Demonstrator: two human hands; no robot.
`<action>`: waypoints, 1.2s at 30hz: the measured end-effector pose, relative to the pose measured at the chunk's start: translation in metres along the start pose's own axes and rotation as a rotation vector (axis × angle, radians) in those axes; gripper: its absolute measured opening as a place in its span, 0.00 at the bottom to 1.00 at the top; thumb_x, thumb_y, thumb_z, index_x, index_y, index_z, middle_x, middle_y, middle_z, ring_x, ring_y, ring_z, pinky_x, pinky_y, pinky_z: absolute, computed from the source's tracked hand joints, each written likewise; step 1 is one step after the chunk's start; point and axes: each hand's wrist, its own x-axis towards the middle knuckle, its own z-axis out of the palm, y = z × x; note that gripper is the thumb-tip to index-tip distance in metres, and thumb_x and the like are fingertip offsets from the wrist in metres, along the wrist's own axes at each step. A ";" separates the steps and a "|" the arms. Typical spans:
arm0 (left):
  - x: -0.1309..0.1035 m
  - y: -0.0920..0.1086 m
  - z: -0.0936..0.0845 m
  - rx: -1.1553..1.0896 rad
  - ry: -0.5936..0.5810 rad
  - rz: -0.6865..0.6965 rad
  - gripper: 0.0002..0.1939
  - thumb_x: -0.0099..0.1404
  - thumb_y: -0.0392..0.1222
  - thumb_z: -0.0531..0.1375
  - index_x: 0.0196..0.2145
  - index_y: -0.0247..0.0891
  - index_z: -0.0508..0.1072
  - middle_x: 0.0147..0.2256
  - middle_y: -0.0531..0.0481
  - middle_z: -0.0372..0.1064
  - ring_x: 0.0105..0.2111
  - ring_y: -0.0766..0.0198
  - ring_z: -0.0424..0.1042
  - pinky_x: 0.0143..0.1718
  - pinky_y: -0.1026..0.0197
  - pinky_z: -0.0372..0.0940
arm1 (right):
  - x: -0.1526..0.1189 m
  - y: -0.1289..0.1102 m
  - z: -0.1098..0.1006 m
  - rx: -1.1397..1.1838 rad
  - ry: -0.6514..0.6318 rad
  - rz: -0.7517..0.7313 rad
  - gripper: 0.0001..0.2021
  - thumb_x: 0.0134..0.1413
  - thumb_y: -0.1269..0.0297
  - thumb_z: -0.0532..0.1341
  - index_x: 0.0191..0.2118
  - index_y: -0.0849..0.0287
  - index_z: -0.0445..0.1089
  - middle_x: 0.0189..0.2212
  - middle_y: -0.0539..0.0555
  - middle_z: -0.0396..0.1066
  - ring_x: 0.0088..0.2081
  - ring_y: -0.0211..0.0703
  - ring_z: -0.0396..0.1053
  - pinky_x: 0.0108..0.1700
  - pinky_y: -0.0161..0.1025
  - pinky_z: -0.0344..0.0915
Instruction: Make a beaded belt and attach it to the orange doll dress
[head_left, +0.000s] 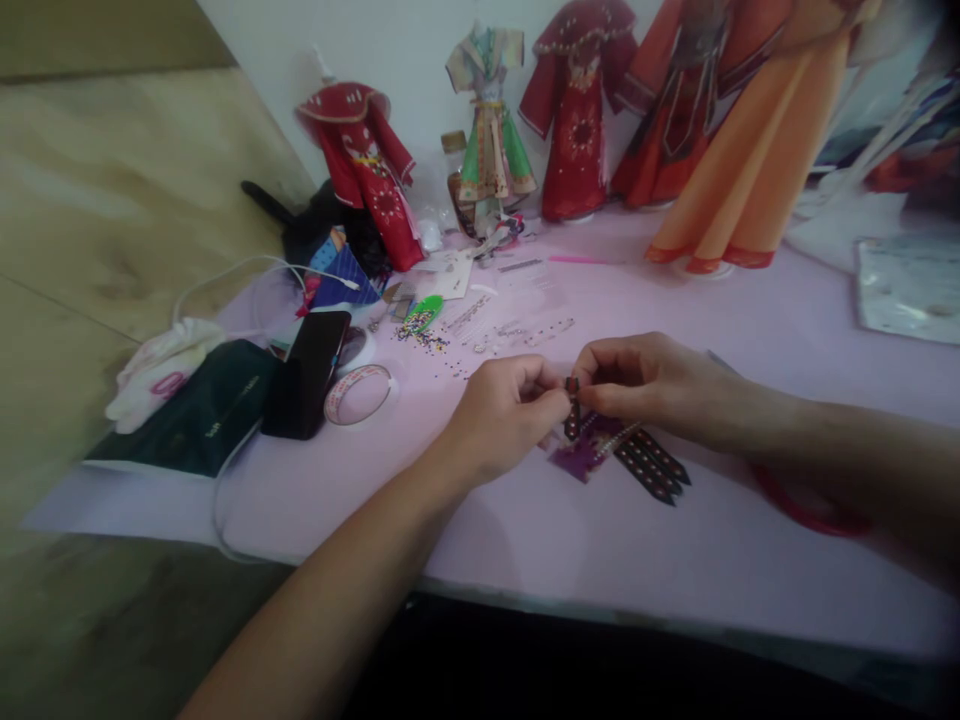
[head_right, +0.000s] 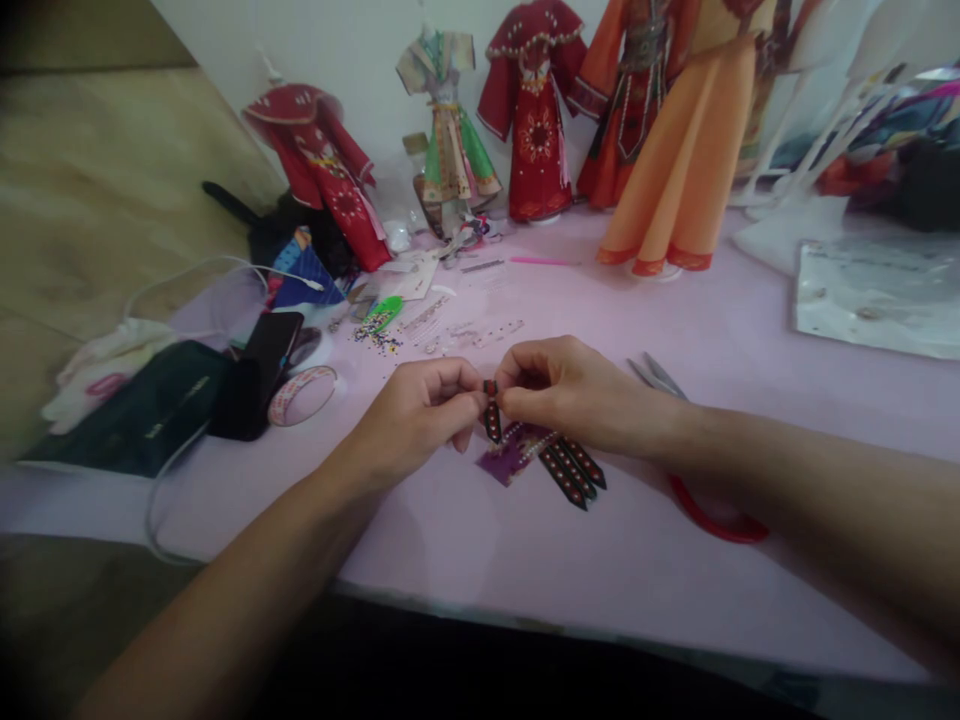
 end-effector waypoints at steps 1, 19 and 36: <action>0.000 0.000 0.000 -0.009 -0.002 0.000 0.08 0.55 0.25 0.56 0.24 0.34 0.70 0.19 0.60 0.66 0.17 0.75 0.63 0.19 0.71 0.56 | 0.000 0.000 0.000 -0.001 0.001 0.001 0.04 0.50 0.69 0.67 0.31 0.59 0.71 0.26 0.50 0.71 0.28 0.37 0.68 0.28 0.33 0.67; 0.001 -0.005 -0.003 0.092 0.013 0.074 0.06 0.63 0.32 0.59 0.28 0.35 0.71 0.23 0.57 0.68 0.20 0.74 0.65 0.21 0.70 0.60 | -0.005 -0.005 0.001 -0.333 0.112 -0.213 0.04 0.57 0.67 0.63 0.31 0.56 0.70 0.28 0.49 0.70 0.30 0.39 0.67 0.32 0.35 0.63; 0.002 -0.007 -0.003 0.123 0.006 0.085 0.02 0.60 0.35 0.60 0.29 0.36 0.72 0.25 0.55 0.71 0.23 0.71 0.66 0.25 0.67 0.61 | -0.002 0.002 -0.004 -0.353 0.093 -0.194 0.02 0.57 0.69 0.62 0.32 0.56 0.70 0.29 0.49 0.70 0.31 0.38 0.67 0.32 0.35 0.63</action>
